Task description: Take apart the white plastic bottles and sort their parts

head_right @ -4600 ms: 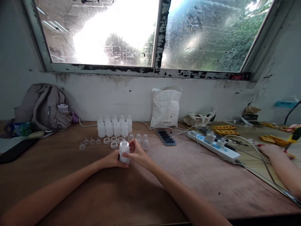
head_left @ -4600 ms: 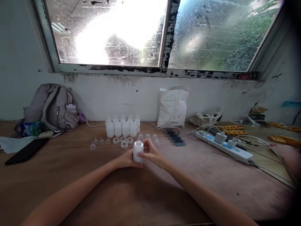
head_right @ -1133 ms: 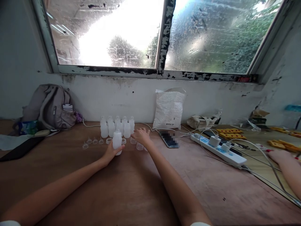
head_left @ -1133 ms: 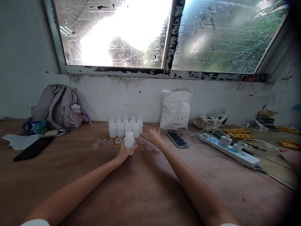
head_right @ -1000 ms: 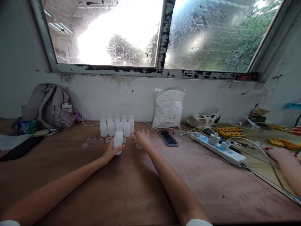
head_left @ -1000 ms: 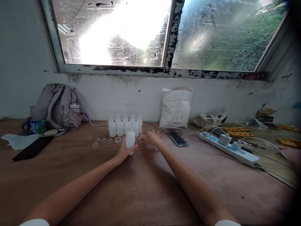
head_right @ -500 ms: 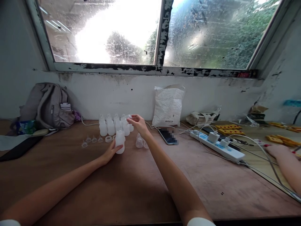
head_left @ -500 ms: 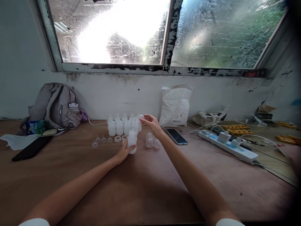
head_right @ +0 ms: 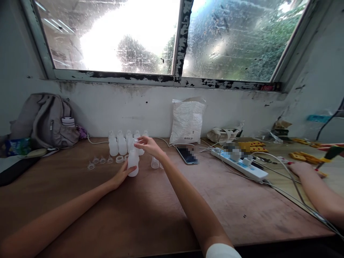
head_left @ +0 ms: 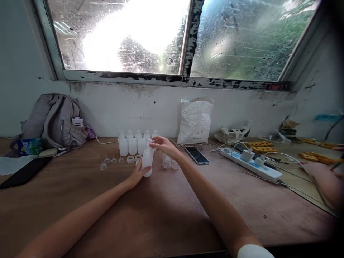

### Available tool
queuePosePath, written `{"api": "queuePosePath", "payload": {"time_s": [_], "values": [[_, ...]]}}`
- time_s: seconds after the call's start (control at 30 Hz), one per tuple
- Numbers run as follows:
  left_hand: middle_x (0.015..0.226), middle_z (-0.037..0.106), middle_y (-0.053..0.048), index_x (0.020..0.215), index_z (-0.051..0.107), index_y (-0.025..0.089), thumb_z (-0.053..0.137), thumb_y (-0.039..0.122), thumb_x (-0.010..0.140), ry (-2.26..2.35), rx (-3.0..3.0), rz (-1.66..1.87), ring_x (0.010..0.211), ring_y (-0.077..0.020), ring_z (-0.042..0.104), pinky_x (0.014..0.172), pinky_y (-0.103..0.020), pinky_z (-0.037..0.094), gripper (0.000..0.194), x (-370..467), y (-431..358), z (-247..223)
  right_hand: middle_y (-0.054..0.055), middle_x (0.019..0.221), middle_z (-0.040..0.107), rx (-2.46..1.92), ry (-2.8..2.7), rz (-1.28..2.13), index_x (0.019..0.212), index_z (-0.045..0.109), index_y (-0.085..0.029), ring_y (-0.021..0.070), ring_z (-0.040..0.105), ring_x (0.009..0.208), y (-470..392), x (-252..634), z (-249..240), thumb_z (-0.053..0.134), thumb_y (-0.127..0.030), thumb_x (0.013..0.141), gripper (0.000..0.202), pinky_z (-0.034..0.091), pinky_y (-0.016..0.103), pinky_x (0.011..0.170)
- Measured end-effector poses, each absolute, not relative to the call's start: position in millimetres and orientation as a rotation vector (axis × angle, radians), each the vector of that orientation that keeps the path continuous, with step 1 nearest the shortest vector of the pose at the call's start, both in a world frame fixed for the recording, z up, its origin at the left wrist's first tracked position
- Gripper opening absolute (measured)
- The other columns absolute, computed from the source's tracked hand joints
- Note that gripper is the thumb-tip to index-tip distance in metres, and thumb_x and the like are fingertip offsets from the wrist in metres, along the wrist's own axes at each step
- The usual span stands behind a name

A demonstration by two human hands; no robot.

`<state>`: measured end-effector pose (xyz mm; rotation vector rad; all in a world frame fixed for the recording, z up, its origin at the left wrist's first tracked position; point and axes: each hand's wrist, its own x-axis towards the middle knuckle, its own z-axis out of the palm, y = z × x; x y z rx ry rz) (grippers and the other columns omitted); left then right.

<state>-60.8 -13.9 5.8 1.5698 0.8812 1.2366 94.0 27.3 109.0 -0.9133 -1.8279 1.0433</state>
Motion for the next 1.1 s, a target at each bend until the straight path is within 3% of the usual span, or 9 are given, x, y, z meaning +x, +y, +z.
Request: {"api": "queuePosePath", "payload": {"time_s": [0.27,0.43,0.57,0.77,0.93,1.1], "values": [[0.127,0.042,-0.007,0.125,0.035,0.020,0.056,0.033,0.072,0.880,1.556,1.251,0.116,-0.0226,0.037,0.097,-0.031,0.028,0.058,-62,-13,4,0.003,0.082,0.061,-0.917,-1.944,1.088,0.093,0.056,-0.018,0.0109,0.056,0.069,28,96,105,0.064,-0.038,0.067,0.034,0.046,0.021,0.058],[0.095,0.059,-0.008,0.103,0.052,0.014,0.058,0.041,0.069,0.985,1.535,1.166,0.088,-0.0225,0.053,0.077,-0.032,0.040,0.044,-63,-15,8,0.002,0.076,0.060,-0.938,-1.986,1.202,0.097,0.052,-0.017,0.0111,0.058,0.066,29,105,105,0.065,-0.038,0.067,0.038,0.049,0.024,0.062],[0.075,0.058,-0.004,0.099,0.052,0.014,0.058,0.043,0.068,0.917,1.517,1.036,0.066,-0.0173,0.055,0.060,-0.028,0.042,0.043,-64,-21,13,0.000,0.070,0.058,-1.067,-2.197,1.217,0.098,0.054,-0.019,0.0115,0.060,0.058,26,117,115,0.062,-0.041,0.069,0.038,0.051,0.024,0.055],[0.087,0.060,-0.005,0.102,0.054,0.014,0.066,0.037,0.062,0.842,1.674,0.943,0.080,-0.0197,0.055,0.068,-0.027,0.042,0.047,-64,-24,18,0.002,0.075,0.058,-1.196,-2.213,1.372,0.083,0.052,-0.018,0.0128,0.060,0.054,12,133,118,0.064,-0.043,0.065,0.033,0.051,0.023,0.044],[0.080,0.060,-0.003,0.093,0.060,0.013,0.065,0.036,0.063,0.876,1.873,0.845,0.072,-0.0169,0.053,0.062,-0.024,0.040,0.039,-61,-28,18,0.000,0.064,0.055,-1.183,-2.031,1.258,0.078,0.050,-0.017,0.0090,0.054,0.042,-10,138,89,0.054,-0.053,0.070,0.037,0.043,0.017,0.032],[0.084,0.062,-0.002,0.103,0.057,0.015,0.066,0.037,0.061,0.922,2.089,0.799,0.072,-0.0165,0.054,0.061,-0.023,0.040,0.048,-56,-41,20,0.004,0.074,0.058,-1.150,-1.801,1.605,0.087,0.050,-0.018,0.0119,0.057,0.048,-30,142,69,0.050,-0.051,0.074,0.036,0.042,0.017,0.032]]}}
